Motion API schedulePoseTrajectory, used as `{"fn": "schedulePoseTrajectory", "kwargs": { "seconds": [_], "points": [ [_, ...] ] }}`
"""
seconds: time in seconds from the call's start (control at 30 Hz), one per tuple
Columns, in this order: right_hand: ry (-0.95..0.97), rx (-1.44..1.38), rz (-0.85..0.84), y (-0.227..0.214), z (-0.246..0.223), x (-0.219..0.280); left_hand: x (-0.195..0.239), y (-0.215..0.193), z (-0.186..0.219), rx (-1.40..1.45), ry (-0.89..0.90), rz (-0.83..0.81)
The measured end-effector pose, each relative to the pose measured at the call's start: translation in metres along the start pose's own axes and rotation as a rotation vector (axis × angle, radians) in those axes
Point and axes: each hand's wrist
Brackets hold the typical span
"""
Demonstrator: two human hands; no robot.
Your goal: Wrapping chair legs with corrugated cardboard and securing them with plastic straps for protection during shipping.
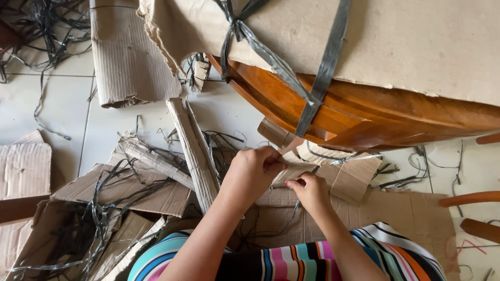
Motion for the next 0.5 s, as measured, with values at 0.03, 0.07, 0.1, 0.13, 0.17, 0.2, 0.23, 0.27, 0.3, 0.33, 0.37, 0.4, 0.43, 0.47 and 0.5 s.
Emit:
{"fn": "schedulePoseTrajectory", "kwargs": {
  "seconds": [0.03,0.07,0.1,0.13,0.17,0.2,0.23,0.27,0.3,0.33,0.37,0.4,0.43,0.47,0.5],
  "points": [
    [0.001,0.000,-0.003,-0.006,-0.008,0.002,-0.001,0.000,0.001,0.000,-0.003,-0.001],
    [0.021,-0.026,-0.016,-0.011,-0.016,0.003,-0.002,-0.001,0.000,0.021,-0.013,-0.034],
    [0.041,-0.052,-0.029,-0.016,-0.025,0.004,-0.003,-0.003,0.000,0.042,-0.023,-0.066],
    [0.038,-0.053,-0.032,-0.020,-0.024,0.009,-0.001,-0.009,0.002,0.042,-0.027,-0.063],
    [0.058,0.016,-0.171,-0.024,-0.024,0.013,0.002,-0.016,0.003,-0.017,-0.051,-0.087],
    [0.076,0.088,-0.313,-0.029,-0.026,0.018,0.006,-0.025,0.004,-0.071,-0.077,-0.111],
    [0.071,0.091,-0.319,-0.043,-0.044,0.025,0.006,-0.030,0.003,-0.068,-0.082,-0.108],
    [0.076,0.131,-0.416,-0.053,-0.062,0.031,0.007,-0.035,0.000,-0.142,-0.085,-0.117],
    [0.081,0.172,-0.514,-0.062,-0.079,0.037,0.008,-0.040,-0.004,-0.216,-0.088,-0.127],
    [0.067,0.174,-0.526,-0.053,-0.085,0.037,0.005,-0.040,-0.010,-0.212,-0.104,-0.117],
    [0.081,0.154,-0.585,-0.043,-0.090,0.037,0.002,-0.040,-0.017,-0.254,-0.133,-0.147],
    [0.095,0.136,-0.643,-0.034,-0.095,0.038,0.000,-0.040,-0.023,-0.293,-0.160,-0.178],
    [0.083,0.139,-0.655,-0.023,-0.099,0.043,0.001,-0.041,-0.026,-0.289,-0.174,-0.170],
    [0.027,0.156,-0.610,-0.013,-0.103,0.047,0.000,-0.042,-0.029,-0.330,-0.137,-0.160],
    [-0.029,0.172,-0.564,-0.003,-0.106,0.051,-0.001,-0.043,-0.031,-0.371,-0.100,-0.151]
  ]
}}
Point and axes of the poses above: each hand's wrist, its own x-axis away from the middle knuckle, its own y-axis out of the palm, z = x × y, and after that the axes turned 10 degrees about -y, right-handed
